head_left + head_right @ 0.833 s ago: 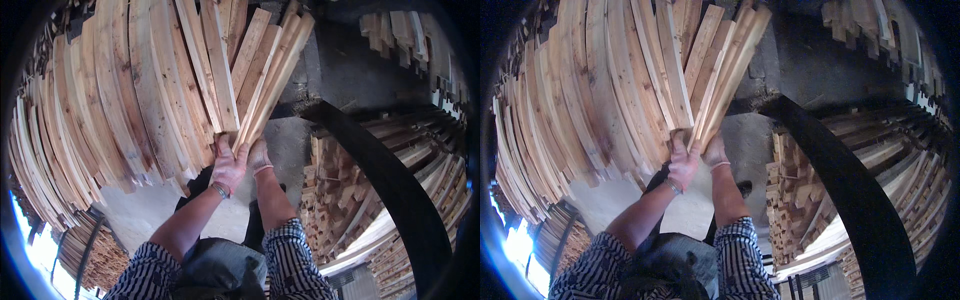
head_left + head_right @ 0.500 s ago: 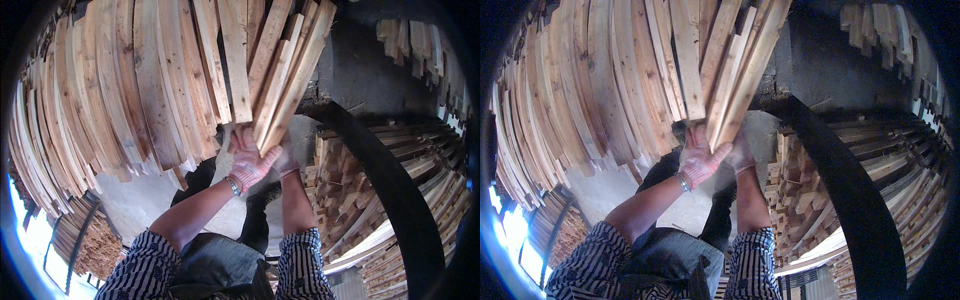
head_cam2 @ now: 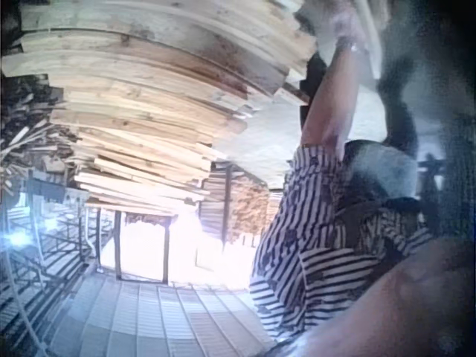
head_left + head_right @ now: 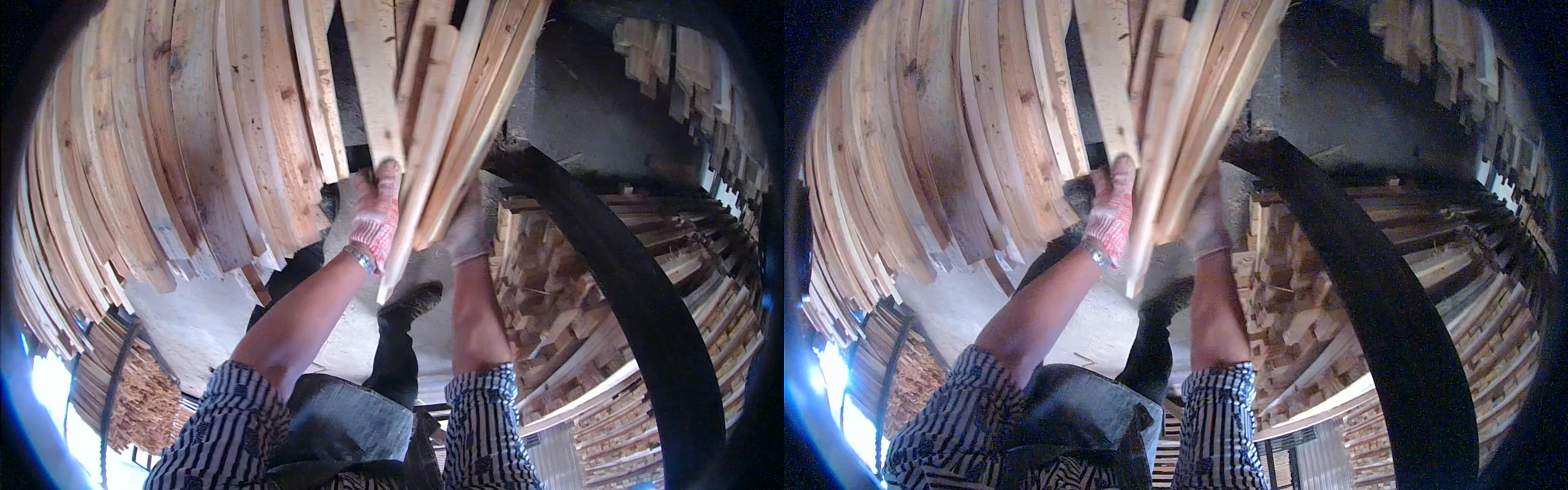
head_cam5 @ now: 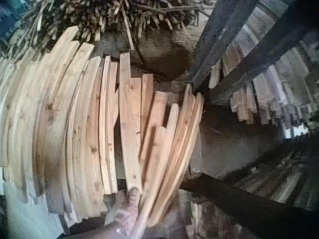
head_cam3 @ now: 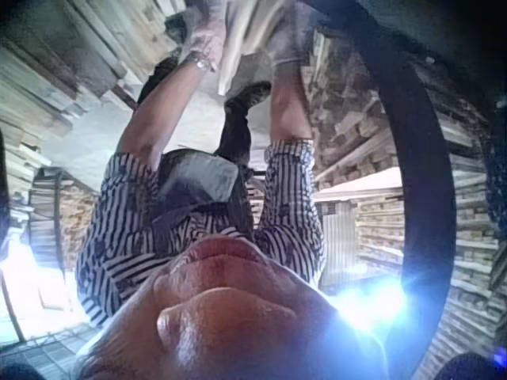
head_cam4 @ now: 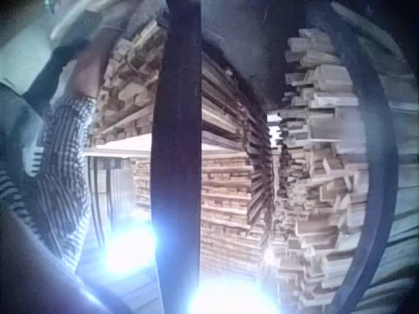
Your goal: The person repeatedly picks up bundles of wooden planks from a pile on the floor and stacks them onto a large, organized stack on a metal rack. The person wears gloves and a striped shirt while performing this repetitive manual labor in a workshop environment.
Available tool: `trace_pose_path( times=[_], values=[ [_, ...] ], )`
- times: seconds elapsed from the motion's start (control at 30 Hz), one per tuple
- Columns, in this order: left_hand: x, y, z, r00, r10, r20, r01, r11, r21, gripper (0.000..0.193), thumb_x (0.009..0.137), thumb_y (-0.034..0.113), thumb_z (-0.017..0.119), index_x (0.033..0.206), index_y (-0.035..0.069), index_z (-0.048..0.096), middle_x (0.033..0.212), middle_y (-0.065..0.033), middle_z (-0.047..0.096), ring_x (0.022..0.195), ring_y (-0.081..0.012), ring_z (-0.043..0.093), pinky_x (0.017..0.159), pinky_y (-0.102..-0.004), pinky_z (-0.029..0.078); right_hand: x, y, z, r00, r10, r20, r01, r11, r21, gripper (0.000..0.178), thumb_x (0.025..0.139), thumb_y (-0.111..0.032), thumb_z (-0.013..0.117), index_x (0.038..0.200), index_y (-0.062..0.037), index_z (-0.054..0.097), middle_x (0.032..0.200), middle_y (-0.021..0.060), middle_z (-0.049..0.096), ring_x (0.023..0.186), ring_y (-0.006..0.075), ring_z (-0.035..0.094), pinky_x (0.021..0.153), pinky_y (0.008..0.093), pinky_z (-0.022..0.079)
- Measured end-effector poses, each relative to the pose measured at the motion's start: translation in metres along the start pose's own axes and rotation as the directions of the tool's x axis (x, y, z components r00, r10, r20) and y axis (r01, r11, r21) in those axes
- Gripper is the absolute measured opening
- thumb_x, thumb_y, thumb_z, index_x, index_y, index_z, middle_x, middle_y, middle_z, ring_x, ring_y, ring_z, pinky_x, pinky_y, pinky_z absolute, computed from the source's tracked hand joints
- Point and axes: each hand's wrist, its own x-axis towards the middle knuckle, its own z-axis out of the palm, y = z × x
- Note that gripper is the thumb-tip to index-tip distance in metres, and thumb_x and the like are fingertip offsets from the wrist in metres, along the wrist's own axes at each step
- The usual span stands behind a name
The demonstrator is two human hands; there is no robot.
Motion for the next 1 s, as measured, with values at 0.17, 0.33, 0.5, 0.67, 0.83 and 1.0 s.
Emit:
trace_pose_path(
  times=[0.17, 0.33, 0.5, 0.67, 0.83, 1.0],
  values=[
    [-0.070, -0.028, -0.032, 0.992, -0.088, 0.095, 0.116, 0.932, -0.344, 0.073, 0.089, 0.059, 0.057, 0.140, 0.009, 0.036, 0.116, -0.0144, 0.060, 0.106, -0.0220, 0.060, 0.085, -0.0344, 0.050, -0.098, 0.015, 0.014, 0.962, 0.251, 0.110, -0.206, 0.926, -0.317, 0.084, 0.091, -0.072, 0.029, 0.143, -0.0056, 0.036, 0.133, 0.0105, 0.051, 0.120, 0.0209, 0.051, 0.098, 0.0356, 0.049],
    [-0.124, -0.074, -0.128, 0.789, 0.134, 0.600, -0.260, 0.957, 0.129, 0.044, 0.097, 0.010, 0.046, 0.140, 0.005, 0.038, 0.133, -0.0125, 0.053, 0.120, -0.0210, 0.052, 0.102, -0.0350, 0.043, -0.193, -0.005, 0.001, 0.969, 0.199, 0.147, -0.202, 0.979, 0.009, 0.086, 0.088, -0.071, 0.040, 0.143, -0.0054, 0.034, 0.133, 0.0154, 0.050, 0.127, 0.0214, 0.047, 0.096, 0.0415, 0.051],
    [-0.041, -0.022, -0.069, 0.836, -0.335, 0.434, 0.501, 0.789, -0.355, 0.055, 0.093, 0.049, 0.057, 0.129, 0.008, 0.052, 0.113, -0.0060, 0.061, 0.104, -0.0176, 0.056, 0.092, -0.0304, 0.046, -0.137, 0.016, 0.024, 0.956, 0.294, 0.012, -0.293, 0.952, 0.091, 0.067, 0.090, -0.054, 0.058, 0.133, -0.0042, 0.048, 0.126, 0.0092, 0.056, 0.114, 0.0192, 0.055, 0.097, 0.0353, 0.048],
    [-0.067, -0.010, -0.074, 0.925, -0.051, 0.376, 0.199, 0.909, -0.365, 0.060, 0.092, 0.045, 0.061, 0.135, 0.006, 0.049, 0.132, -0.0034, 0.054, 0.127, -0.0141, 0.045, 0.112, -0.0307, 0.029, -0.170, -0.023, 0.047, 0.937, 0.337, 0.091, -0.323, 0.936, -0.141, 0.070, 0.092, -0.053, 0.054, 0.134, 0.0021, 0.048, 0.133, 0.0138, 0.051, 0.122, 0.0193, 0.046, 0.105, 0.0327, 0.036],
    [-0.144, -0.050, -0.083, 0.879, -0.155, 0.451, 0.371, 0.816, -0.442, 0.060, 0.091, 0.034, 0.066, 0.132, 0.001, 0.037, 0.127, -0.0084, 0.054, 0.114, -0.0130, 0.052, 0.095, -0.0283, 0.044, -0.234, -0.039, 0.023, 0.915, 0.359, 0.186, -0.335, 0.931, -0.145, 0.078, 0.087, -0.053, 0.060, 0.140, 0.0016, 0.041, 0.136, 0.0125, 0.049, 0.126, 0.0191, 0.044, 0.107, 0.0345, 0.033],
    [-0.212, -0.025, -0.078, 0.845, -0.305, 0.438, 0.422, 0.885, -0.197, 0.061, 0.093, 0.042, 0.058, 0.128, -0.001, 0.031, 0.118, -0.0183, 0.054, 0.108, -0.0237, 0.055, 0.090, -0.0343, 0.048, -0.271, -0.100, 0.049, 0.931, 0.365, -0.011, -0.334, 0.838, -0.431, 0.066, 0.081, -0.050, 0.072, 0.121, 0.0018, 0.060, 0.111, 0.0108, 0.065, 0.104, 0.0195, 0.061, 0.092, 0.0322, 0.048]
  ],
)
